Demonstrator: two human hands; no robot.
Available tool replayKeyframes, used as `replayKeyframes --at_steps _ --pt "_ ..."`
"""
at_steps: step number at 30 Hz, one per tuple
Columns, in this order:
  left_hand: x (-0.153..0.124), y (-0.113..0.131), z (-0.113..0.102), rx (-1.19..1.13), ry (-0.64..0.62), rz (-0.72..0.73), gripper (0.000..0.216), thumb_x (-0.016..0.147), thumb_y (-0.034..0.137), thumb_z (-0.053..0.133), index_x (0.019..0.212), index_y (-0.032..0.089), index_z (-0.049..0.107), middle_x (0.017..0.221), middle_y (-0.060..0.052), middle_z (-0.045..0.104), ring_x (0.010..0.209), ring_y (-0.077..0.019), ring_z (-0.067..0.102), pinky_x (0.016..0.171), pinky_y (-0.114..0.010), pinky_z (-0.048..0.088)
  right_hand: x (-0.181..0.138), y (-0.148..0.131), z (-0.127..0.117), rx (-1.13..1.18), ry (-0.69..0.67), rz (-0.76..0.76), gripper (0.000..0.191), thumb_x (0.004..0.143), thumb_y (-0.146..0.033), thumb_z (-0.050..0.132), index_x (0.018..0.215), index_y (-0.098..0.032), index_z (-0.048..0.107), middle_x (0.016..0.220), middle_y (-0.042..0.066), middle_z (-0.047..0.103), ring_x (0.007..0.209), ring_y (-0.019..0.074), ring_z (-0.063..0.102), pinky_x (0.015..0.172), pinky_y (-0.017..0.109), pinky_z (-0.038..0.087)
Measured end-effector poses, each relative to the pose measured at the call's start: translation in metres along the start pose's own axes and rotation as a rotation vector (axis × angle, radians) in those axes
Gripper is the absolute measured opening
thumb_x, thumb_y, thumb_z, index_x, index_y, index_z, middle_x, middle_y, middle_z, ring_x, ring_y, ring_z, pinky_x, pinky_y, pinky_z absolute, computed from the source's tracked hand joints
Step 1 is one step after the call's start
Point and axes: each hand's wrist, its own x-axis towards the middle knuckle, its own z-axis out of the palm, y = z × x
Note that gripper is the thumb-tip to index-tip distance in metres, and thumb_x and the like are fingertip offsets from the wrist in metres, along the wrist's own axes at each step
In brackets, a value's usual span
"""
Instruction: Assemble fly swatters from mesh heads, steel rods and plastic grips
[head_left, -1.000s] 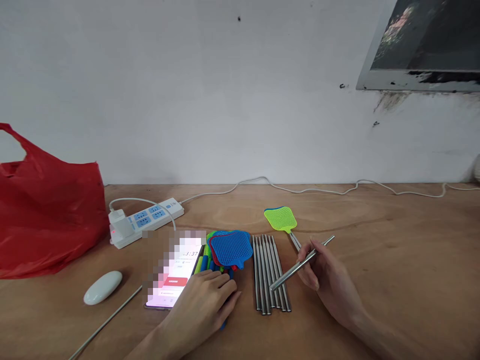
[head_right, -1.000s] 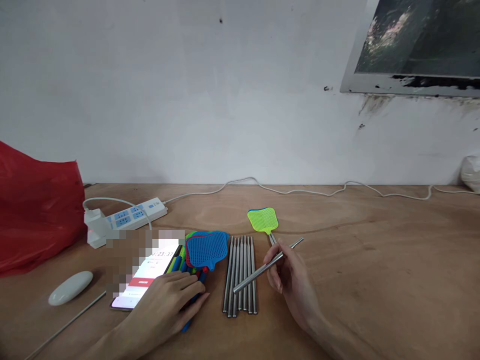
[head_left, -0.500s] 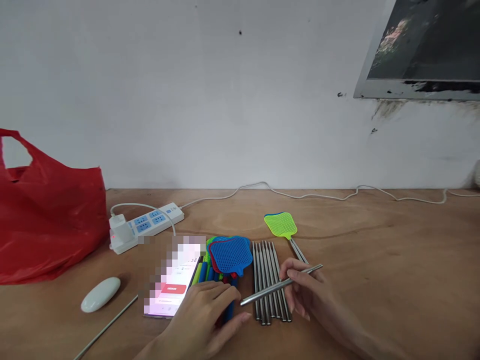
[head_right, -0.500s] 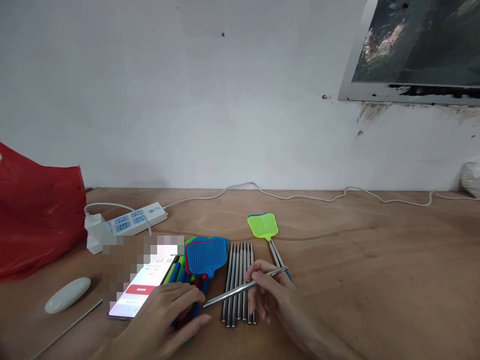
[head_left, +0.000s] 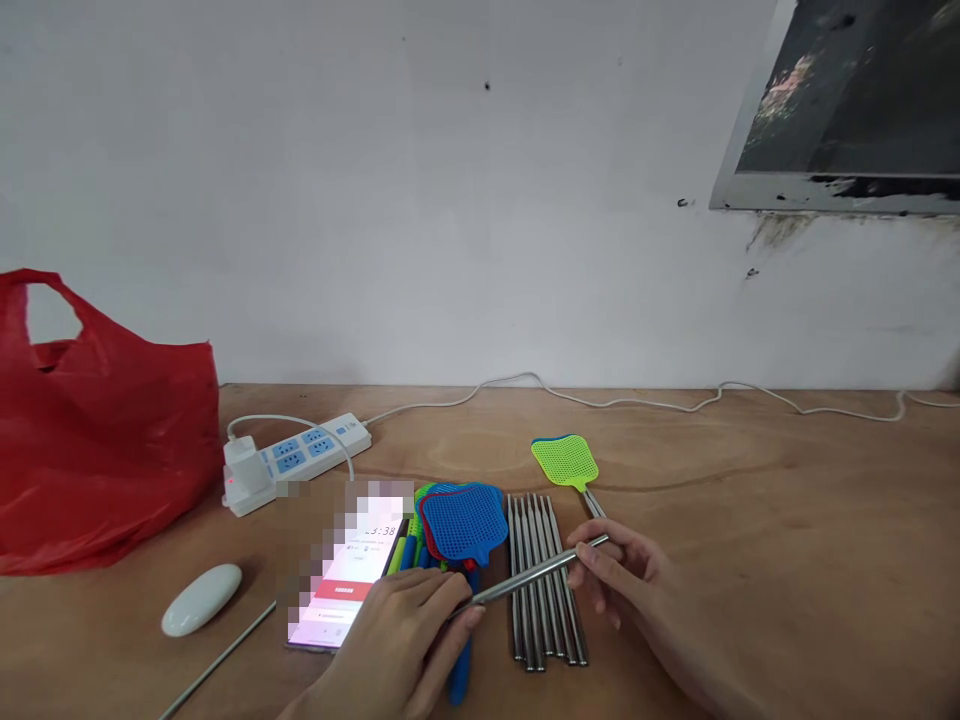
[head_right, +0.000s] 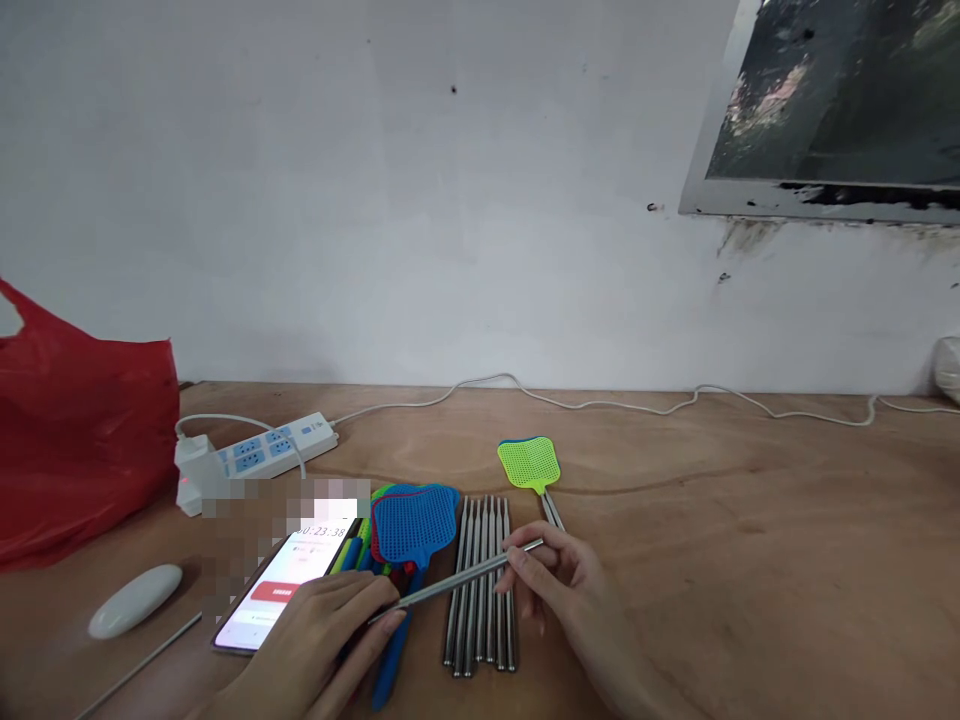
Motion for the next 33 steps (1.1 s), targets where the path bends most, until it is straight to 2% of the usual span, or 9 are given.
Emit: replayKeyframes --at_steps 5,10,13,17,21,27,33 --pt "0.001 -0.007 -0.005 0.064 0.075 -0.025 0.025 0.104 0.019 0.036 0.085 0.022 0.053 0.071 -0.001 0.061 0.062 -0.0196 0.058 0.058 -0.030 0.039 0.001 0.010 -0.006 -0.141 -0.027 -0.056 0.049 0.072 -0.064 0.079 0.091 -0.019 0.073 0.075 0.008 0.076 0.051 0.0154 0.063 0.044 0.025 0.047" --pt "0.002 -0.008 -0.003 0.153 0.010 0.017 0.031 0.108 0.030 0.034 0.082 0.022 0.050 0.069 -0.001 0.062 0.060 -0.0201 0.058 0.057 -0.030 0.039 -0.006 0.018 -0.006 -0.423 -0.123 -0.165 0.037 0.088 -0.059 0.064 0.087 -0.023 0.070 0.075 0.006 0.075 0.057 0.0183 0.067 0.051 0.027 0.051" --pt "0.003 -0.007 -0.002 0.167 -0.026 0.048 0.037 0.110 0.036 0.027 0.082 0.023 0.047 0.069 0.000 0.062 0.058 -0.0190 0.058 0.055 -0.029 0.038 -0.010 0.013 -0.007 -0.603 -0.196 -0.249 0.030 0.097 -0.050 0.055 0.086 -0.024 0.065 0.071 0.002 0.072 0.055 0.0162 0.063 0.053 0.026 0.046" --pt "0.004 -0.006 -0.001 0.152 -0.069 0.066 0.037 0.111 0.033 0.020 0.084 0.023 0.044 0.071 0.000 0.063 0.058 -0.0183 0.060 0.056 -0.028 0.039 -0.012 0.003 -0.005 -0.814 -0.281 -0.385 0.024 0.101 -0.039 0.051 0.083 -0.025 0.061 0.066 -0.001 0.066 0.058 0.0161 0.060 0.054 0.026 0.038" --pt "0.004 -0.005 0.001 0.141 -0.083 0.066 0.035 0.111 0.033 0.017 0.088 0.024 0.042 0.069 0.001 0.064 0.054 -0.0185 0.059 0.052 -0.029 0.036 -0.013 -0.003 0.001 -0.947 -0.343 -0.417 0.027 0.102 -0.037 0.046 0.081 -0.024 0.055 0.068 0.000 0.063 0.061 0.0164 0.058 0.055 0.026 0.034" --pt "0.004 -0.005 0.000 0.176 -0.109 0.093 0.039 0.112 0.037 0.015 0.084 0.025 0.039 0.063 0.004 0.063 0.046 -0.0174 0.058 0.046 -0.029 0.028 -0.012 -0.008 0.005 -1.026 -0.316 -0.526 0.037 0.103 -0.033 0.043 0.068 -0.023 0.039 0.058 -0.003 0.050 0.051 0.0133 0.047 0.049 0.027 0.025" --pt "0.008 -0.001 -0.011 0.073 -0.191 0.023 0.039 0.111 0.037 0.024 0.082 0.025 0.046 0.059 0.005 0.062 0.043 -0.0163 0.054 0.044 -0.029 0.025 -0.016 -0.010 -0.012 -1.099 -0.259 -0.686 0.033 0.102 -0.027 0.047 0.069 -0.024 0.047 0.063 -0.001 0.058 0.053 0.0143 0.052 0.050 0.027 0.029"
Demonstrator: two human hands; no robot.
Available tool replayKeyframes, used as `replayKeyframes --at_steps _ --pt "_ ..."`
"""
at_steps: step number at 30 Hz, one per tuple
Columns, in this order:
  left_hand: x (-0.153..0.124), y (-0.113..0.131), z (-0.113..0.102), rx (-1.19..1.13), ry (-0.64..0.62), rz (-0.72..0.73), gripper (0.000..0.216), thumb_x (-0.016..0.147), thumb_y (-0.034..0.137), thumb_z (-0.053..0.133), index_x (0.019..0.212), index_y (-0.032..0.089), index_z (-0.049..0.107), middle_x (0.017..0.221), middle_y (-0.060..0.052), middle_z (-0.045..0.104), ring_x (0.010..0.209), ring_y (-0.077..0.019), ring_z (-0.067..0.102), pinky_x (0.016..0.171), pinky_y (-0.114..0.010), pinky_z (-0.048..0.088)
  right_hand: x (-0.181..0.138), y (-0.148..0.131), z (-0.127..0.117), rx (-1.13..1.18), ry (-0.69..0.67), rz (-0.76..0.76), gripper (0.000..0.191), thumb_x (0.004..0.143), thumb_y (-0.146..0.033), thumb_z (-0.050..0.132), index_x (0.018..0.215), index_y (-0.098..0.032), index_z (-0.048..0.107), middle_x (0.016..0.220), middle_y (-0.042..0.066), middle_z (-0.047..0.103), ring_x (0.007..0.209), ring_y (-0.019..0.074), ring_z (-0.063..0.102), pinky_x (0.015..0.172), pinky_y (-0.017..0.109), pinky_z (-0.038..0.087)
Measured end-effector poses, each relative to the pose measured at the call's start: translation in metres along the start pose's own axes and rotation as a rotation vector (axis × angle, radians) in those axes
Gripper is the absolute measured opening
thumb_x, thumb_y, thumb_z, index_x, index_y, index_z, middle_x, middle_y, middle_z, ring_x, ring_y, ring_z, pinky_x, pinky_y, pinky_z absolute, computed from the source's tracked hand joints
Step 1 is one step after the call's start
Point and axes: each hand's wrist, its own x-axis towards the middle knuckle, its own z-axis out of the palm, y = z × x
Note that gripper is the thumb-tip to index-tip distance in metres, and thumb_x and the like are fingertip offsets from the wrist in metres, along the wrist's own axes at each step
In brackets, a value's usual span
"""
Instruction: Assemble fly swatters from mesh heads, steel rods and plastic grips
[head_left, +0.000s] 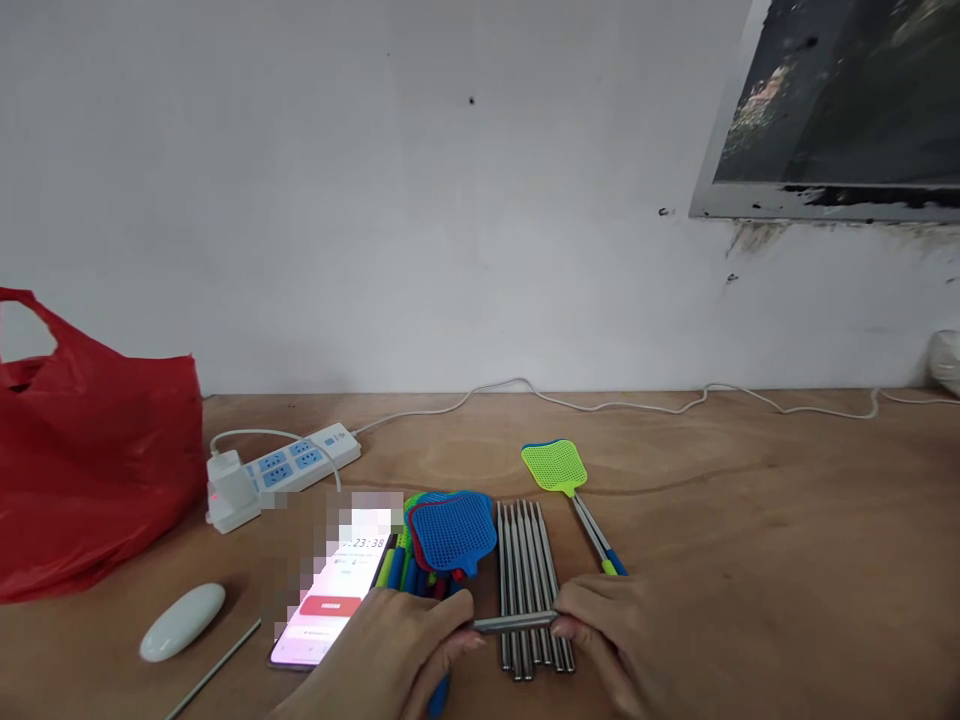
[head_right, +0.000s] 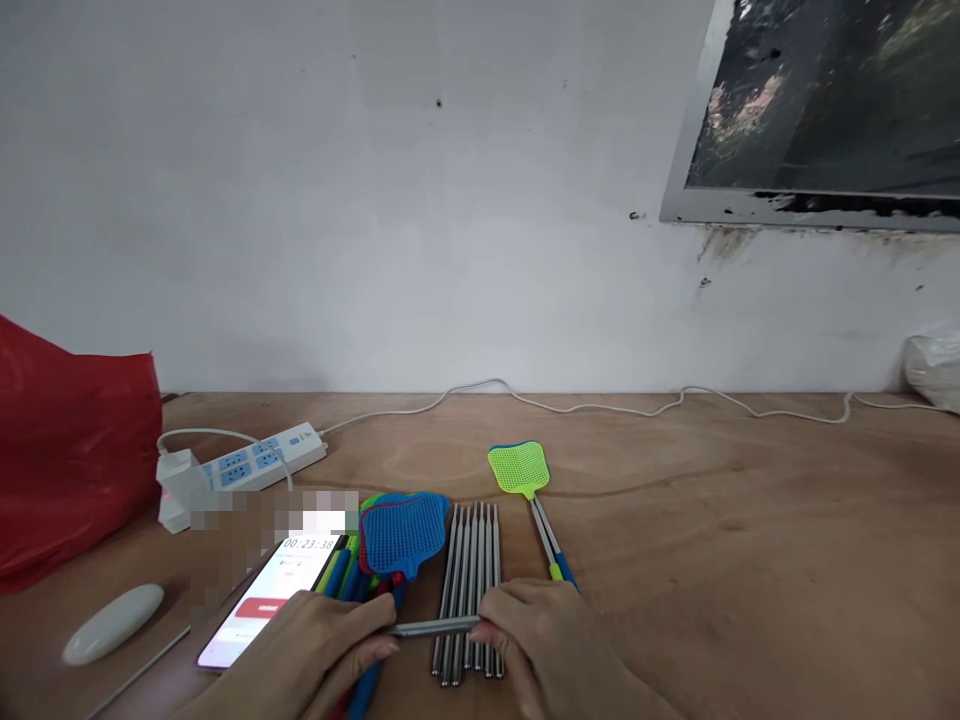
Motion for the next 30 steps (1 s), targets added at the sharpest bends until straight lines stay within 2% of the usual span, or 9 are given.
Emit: replayKeyframes --at_steps 3,7,10,14,17,19,24,30 --pt "-0.007 -0.003 -0.004 -0.028 0.039 -0.050 0.040 0.111 0.037 0.027 0.081 0.025 0.050 0.060 0.005 0.060 0.049 -0.0166 0.057 0.047 -0.026 0.031 -0.008 0.004 -0.010 -0.037 -0.069 0.010 0.026 0.103 -0.023 0.046 0.077 -0.024 0.052 0.070 -0.001 0.064 0.058 0.0146 0.058 0.055 0.027 0.035" --pt "-0.016 -0.004 -0.007 -0.063 0.041 -0.096 0.036 0.110 0.038 0.031 0.087 0.026 0.055 0.067 0.004 0.065 0.055 -0.0164 0.060 0.053 -0.024 0.039 -0.015 0.005 -0.014 -0.022 -0.135 0.084 0.029 0.106 -0.035 0.044 0.080 -0.025 0.053 0.067 -0.004 0.062 0.055 0.0135 0.057 0.053 0.026 0.032" --pt "-0.015 0.002 -0.010 -0.073 -0.038 -0.141 0.030 0.110 0.035 0.031 0.095 0.026 0.056 0.080 0.002 0.070 0.067 -0.0176 0.066 0.060 -0.024 0.044 -0.017 0.002 -0.008 0.034 -0.108 0.105 0.035 0.107 -0.039 0.036 0.079 -0.024 0.051 0.064 -0.004 0.059 0.052 0.0131 0.052 0.051 0.026 0.030" --pt "-0.003 0.021 -0.009 -0.115 -0.184 -0.176 0.016 0.106 0.024 0.038 0.104 0.025 0.053 0.094 0.001 0.072 0.077 -0.0187 0.069 0.064 -0.025 0.045 -0.016 -0.006 0.003 0.005 -0.045 0.103 0.037 0.108 -0.040 0.033 0.081 -0.024 0.051 0.065 -0.004 0.060 0.054 0.0134 0.054 0.053 0.025 0.030" --pt "0.008 0.036 -0.004 -0.107 -0.240 -0.171 0.013 0.106 0.023 0.041 0.101 0.025 0.054 0.096 0.000 0.073 0.077 -0.0203 0.070 0.059 -0.026 0.042 -0.012 -0.015 0.009 0.009 -0.026 0.035 0.038 0.109 -0.037 0.029 0.080 -0.023 0.050 0.067 -0.002 0.061 0.057 0.0140 0.058 0.053 0.024 0.032" --pt "0.013 0.041 -0.001 -0.035 -0.288 -0.181 0.017 0.106 0.022 0.042 0.093 0.024 0.053 0.087 0.001 0.073 0.068 -0.0215 0.069 0.052 -0.028 0.035 -0.010 -0.021 0.010 0.018 -0.060 0.026 0.036 0.108 -0.031 0.030 0.077 -0.023 0.047 0.069 -0.001 0.062 0.059 0.0139 0.059 0.054 0.024 0.033" --pt "0.017 0.040 -0.002 0.091 -0.362 -0.133 0.019 0.104 0.022 0.045 0.086 0.024 0.051 0.078 0.002 0.072 0.061 -0.0250 0.069 0.047 -0.031 0.021 -0.006 -0.031 0.008 0.099 -0.102 0.108 0.033 0.101 -0.025 0.038 0.069 -0.023 0.033 0.060 -0.004 0.050 0.052 0.0117 0.049 0.050 0.024 0.026" --pt "0.016 0.044 -0.006 0.173 -0.386 -0.103 0.020 0.104 0.023 0.045 0.085 0.024 0.050 0.078 0.001 0.071 0.058 -0.0239 0.068 0.046 -0.032 0.013 -0.003 -0.038 0.005 0.153 -0.110 0.158 0.034 0.099 -0.023 0.042 0.067 -0.023 0.031 0.057 -0.006 0.043 0.051 0.0107 0.045 0.049 0.023 0.026"
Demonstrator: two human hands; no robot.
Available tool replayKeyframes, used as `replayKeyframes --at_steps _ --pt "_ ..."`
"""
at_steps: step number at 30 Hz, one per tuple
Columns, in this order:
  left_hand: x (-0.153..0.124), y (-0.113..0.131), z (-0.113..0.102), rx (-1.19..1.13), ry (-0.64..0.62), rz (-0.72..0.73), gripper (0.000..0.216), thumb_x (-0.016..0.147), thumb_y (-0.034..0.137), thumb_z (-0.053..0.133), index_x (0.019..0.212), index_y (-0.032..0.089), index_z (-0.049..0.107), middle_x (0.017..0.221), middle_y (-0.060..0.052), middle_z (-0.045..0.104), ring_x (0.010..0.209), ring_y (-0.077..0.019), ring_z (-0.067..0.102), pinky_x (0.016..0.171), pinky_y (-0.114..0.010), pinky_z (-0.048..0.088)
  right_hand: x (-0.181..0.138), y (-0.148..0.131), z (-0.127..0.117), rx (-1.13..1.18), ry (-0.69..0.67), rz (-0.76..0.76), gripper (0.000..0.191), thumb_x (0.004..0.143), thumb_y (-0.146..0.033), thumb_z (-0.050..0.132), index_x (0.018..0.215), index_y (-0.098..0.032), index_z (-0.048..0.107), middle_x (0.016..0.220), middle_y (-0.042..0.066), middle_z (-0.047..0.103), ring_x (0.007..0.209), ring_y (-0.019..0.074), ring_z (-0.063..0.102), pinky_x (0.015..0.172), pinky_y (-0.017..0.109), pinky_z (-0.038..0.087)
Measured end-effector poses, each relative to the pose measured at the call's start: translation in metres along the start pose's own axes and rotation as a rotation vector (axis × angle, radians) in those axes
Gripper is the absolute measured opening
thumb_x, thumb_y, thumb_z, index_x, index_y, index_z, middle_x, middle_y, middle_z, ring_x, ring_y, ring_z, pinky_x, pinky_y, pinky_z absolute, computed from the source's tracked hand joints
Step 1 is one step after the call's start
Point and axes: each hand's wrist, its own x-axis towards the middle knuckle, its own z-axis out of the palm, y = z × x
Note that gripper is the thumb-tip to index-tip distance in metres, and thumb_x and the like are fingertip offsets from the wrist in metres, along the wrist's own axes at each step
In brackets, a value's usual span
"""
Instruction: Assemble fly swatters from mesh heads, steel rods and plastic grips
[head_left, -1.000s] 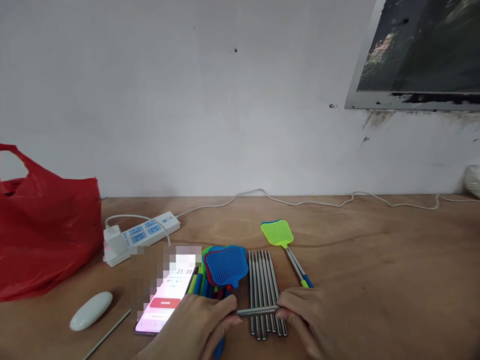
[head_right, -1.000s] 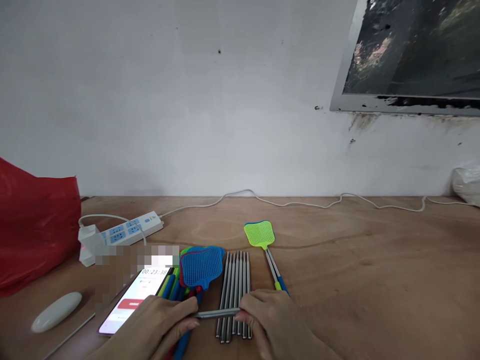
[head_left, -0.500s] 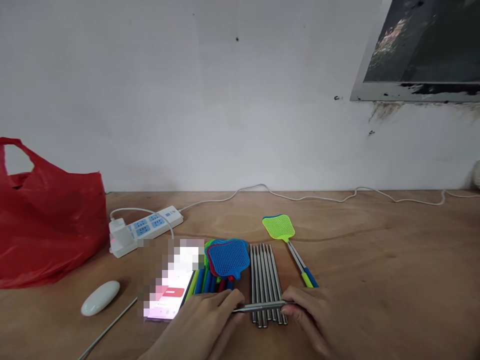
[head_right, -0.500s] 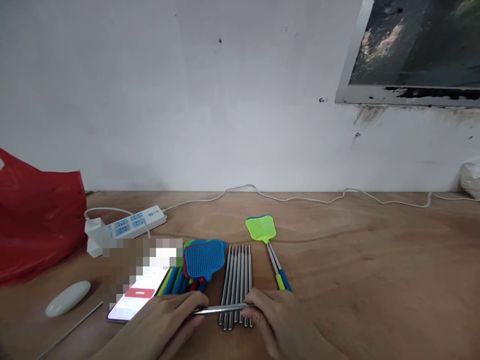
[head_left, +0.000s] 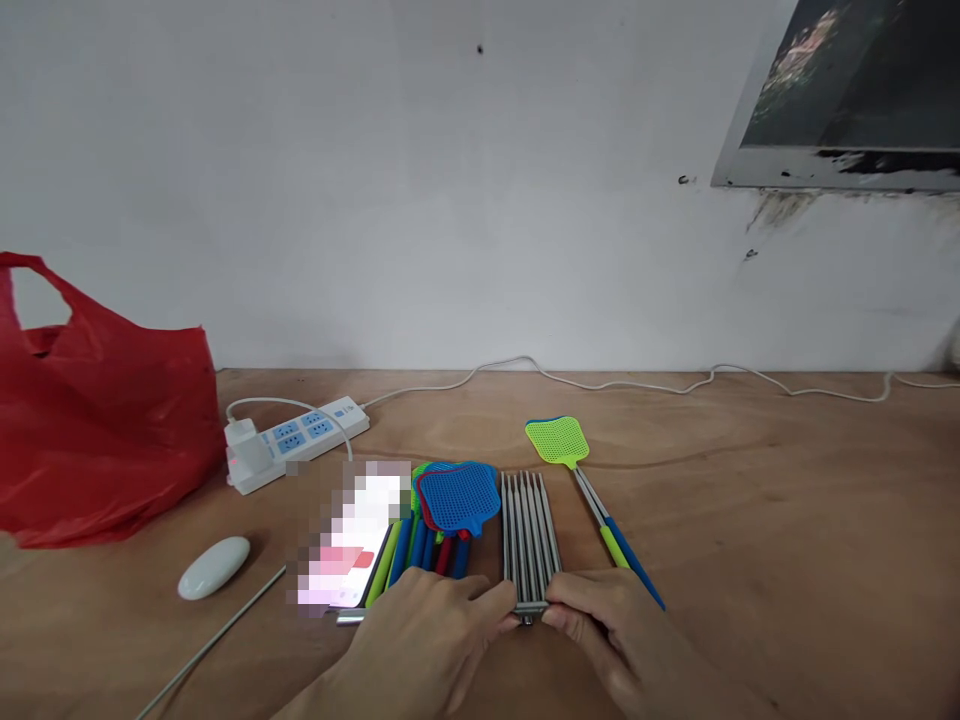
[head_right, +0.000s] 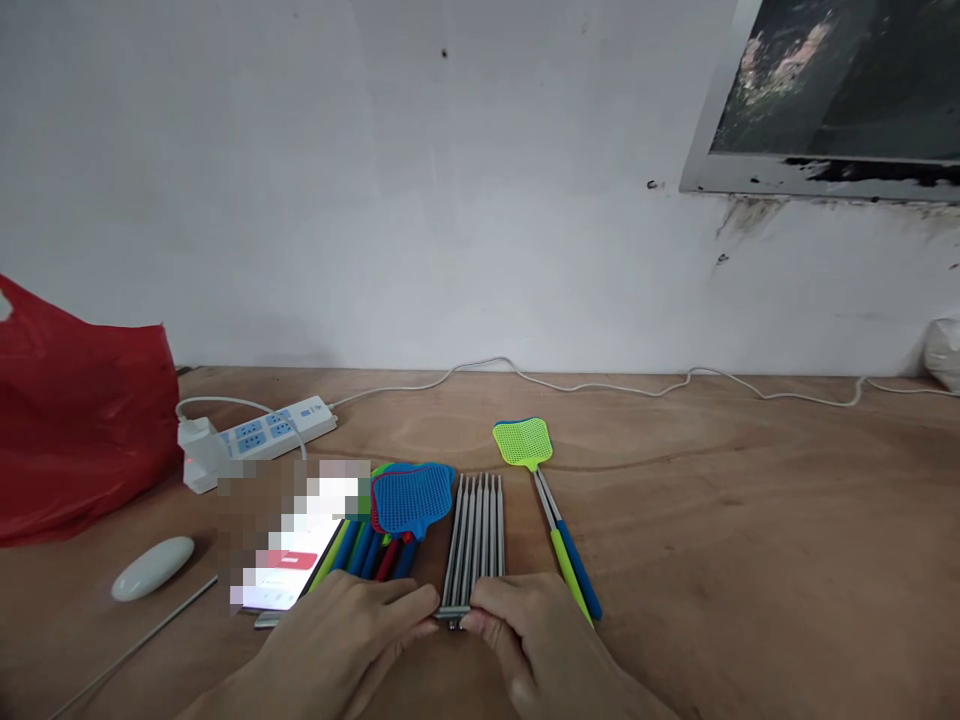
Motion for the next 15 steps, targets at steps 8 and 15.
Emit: replayKeyframes --at_steps 8,15 --pt "-0.021 -0.034 0.016 -0.098 0.182 -0.019 0.026 0.107 0.023 0.031 0.086 0.025 0.047 0.076 0.001 0.067 0.058 -0.0219 0.064 0.049 -0.029 0.025 -0.027 0.026 -0.029 -0.255 0.045 0.068 0.034 0.106 -0.031 0.039 0.076 -0.024 0.053 0.061 -0.004 0.055 0.052 0.0130 0.053 0.052 0.023 0.037" --pt "-0.021 -0.027 0.015 -0.110 0.139 0.011 0.025 0.108 0.025 0.033 0.090 0.024 0.052 0.081 0.000 0.069 0.063 -0.0228 0.067 0.050 -0.030 0.030 -0.027 0.019 -0.027 -0.311 -0.031 -0.035 0.033 0.107 -0.024 0.033 0.080 -0.023 0.052 0.068 -0.004 0.062 0.058 0.0130 0.061 0.056 0.024 0.040"
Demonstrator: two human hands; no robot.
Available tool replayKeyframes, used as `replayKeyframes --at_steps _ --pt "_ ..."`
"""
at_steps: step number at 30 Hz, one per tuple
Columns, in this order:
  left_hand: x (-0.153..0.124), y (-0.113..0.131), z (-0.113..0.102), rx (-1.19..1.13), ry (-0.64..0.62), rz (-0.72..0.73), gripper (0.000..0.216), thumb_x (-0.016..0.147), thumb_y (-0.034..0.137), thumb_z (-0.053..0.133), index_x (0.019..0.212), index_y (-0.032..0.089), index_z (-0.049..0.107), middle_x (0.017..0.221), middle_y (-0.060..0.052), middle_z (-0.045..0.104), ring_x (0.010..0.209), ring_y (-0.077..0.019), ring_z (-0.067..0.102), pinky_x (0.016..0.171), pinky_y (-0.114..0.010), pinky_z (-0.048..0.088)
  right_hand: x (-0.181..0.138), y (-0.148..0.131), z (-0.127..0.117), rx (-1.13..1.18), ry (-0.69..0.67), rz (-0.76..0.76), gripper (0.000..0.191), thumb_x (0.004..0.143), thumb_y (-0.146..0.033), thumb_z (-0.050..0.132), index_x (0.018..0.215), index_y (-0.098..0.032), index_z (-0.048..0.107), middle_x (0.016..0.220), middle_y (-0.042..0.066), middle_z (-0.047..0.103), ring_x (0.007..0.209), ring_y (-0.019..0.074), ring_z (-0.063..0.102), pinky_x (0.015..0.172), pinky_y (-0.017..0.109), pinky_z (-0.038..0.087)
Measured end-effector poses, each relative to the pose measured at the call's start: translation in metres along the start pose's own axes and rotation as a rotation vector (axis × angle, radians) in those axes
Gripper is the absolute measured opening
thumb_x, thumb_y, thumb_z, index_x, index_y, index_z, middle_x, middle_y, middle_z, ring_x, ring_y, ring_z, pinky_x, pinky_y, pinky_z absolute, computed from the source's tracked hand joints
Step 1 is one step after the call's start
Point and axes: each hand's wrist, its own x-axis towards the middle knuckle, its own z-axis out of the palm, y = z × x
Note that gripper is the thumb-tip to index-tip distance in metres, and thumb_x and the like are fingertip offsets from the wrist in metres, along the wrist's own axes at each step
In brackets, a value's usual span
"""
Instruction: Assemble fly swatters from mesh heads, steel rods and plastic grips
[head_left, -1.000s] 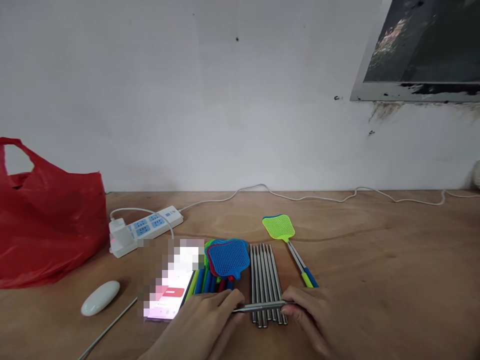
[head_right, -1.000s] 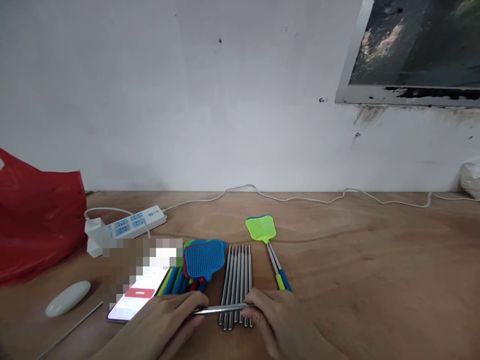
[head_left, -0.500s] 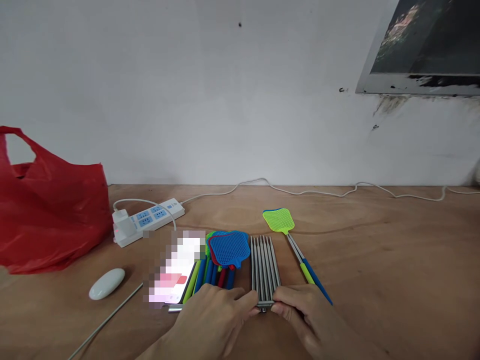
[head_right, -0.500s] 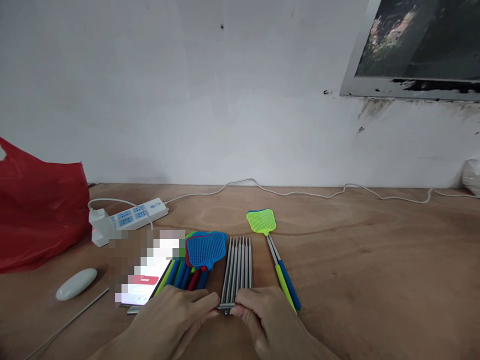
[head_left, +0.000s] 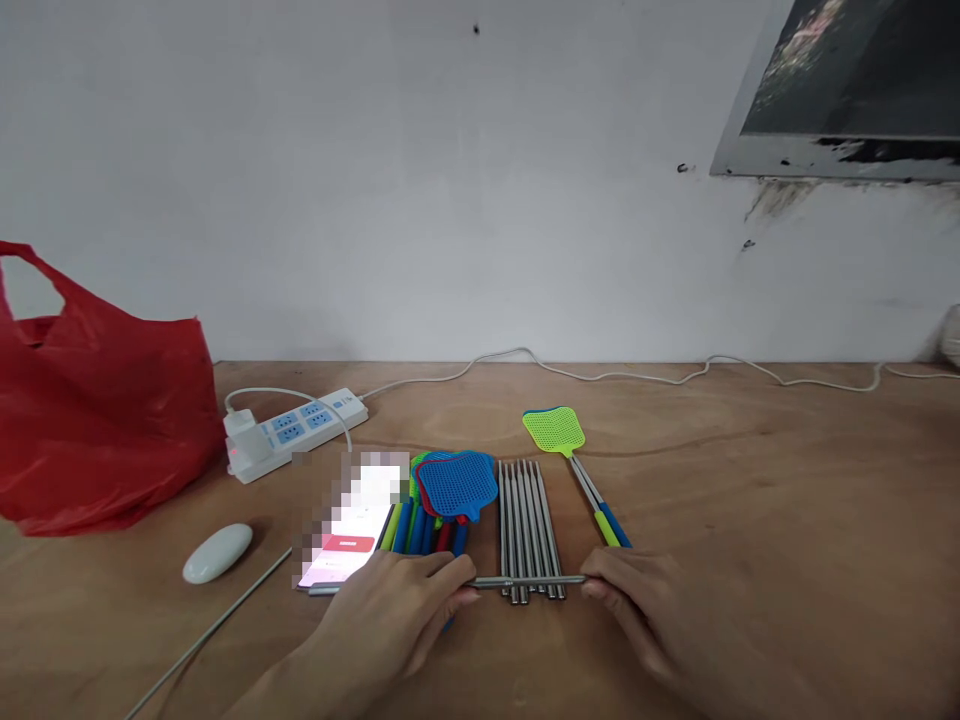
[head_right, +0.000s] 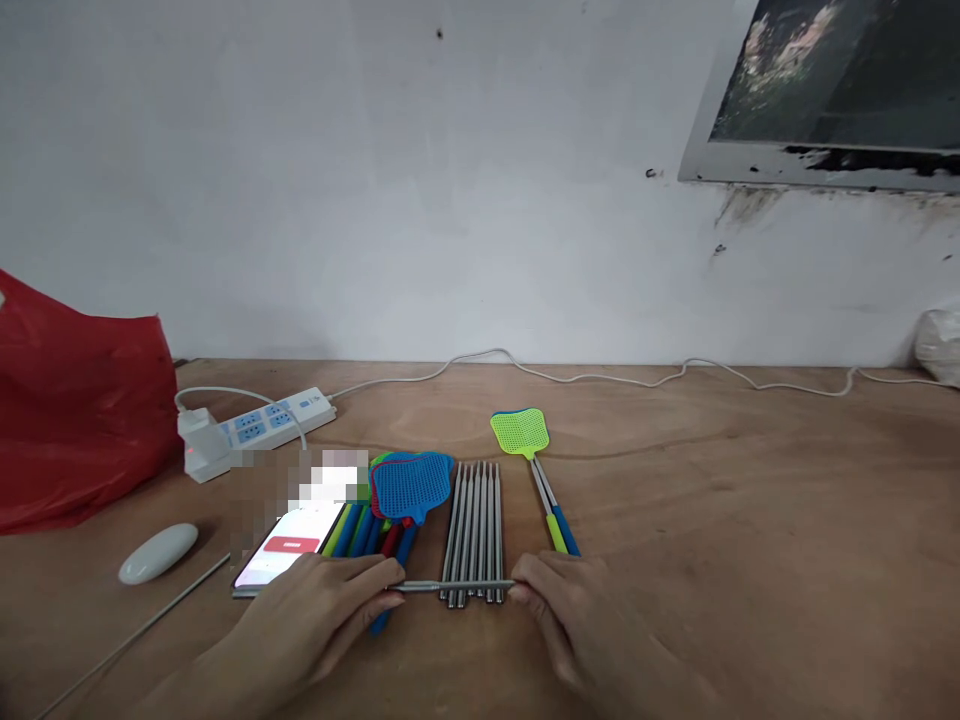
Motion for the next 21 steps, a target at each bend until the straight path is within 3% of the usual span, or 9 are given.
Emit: replayKeyframes --at_steps 8,13,16,21 --pt "0.007 0.003 -0.009 -0.106 -0.019 -0.034 0.022 0.108 0.029 0.039 0.095 0.023 0.056 0.091 -0.001 0.071 0.075 -0.0213 0.068 0.060 -0.028 0.039 0.007 -0.010 -0.006 -0.017 -0.038 -0.070 0.031 0.106 -0.016 0.031 0.082 -0.023 0.050 0.069 -0.003 0.064 0.056 0.0138 0.062 0.054 0.024 0.040" --pt "0.006 -0.005 -0.011 -0.059 -0.006 0.010 0.032 0.110 0.030 0.031 0.089 0.023 0.053 0.080 0.001 0.067 0.063 -0.0203 0.063 0.054 -0.029 0.031 0.008 -0.010 -0.009 -0.035 -0.038 -0.086 0.025 0.104 -0.015 0.035 0.087 -0.022 0.052 0.077 0.000 0.067 0.066 0.0169 0.064 0.062 0.027 0.042" --pt "0.009 -0.002 -0.010 -0.065 -0.007 0.031 0.031 0.110 0.032 0.032 0.088 0.023 0.052 0.080 0.001 0.067 0.063 -0.0203 0.062 0.054 -0.029 0.030 0.012 -0.016 -0.002 -0.085 -0.024 -0.139 0.017 0.100 -0.015 0.043 0.090 -0.022 0.055 0.082 0.001 0.070 0.072 0.0196 0.066 0.064 0.029 0.042" --pt "0.015 0.004 -0.011 -0.030 -0.040 0.038 0.028 0.109 0.031 0.035 0.089 0.023 0.053 0.082 0.000 0.068 0.067 -0.0212 0.065 0.056 -0.029 0.034 0.019 -0.020 0.018 -0.175 -0.020 -0.119 0.017 0.097 -0.010 0.046 0.090 -0.022 0.056 0.078 0.000 0.071 0.064 0.0191 0.066 0.057 0.030 0.035"
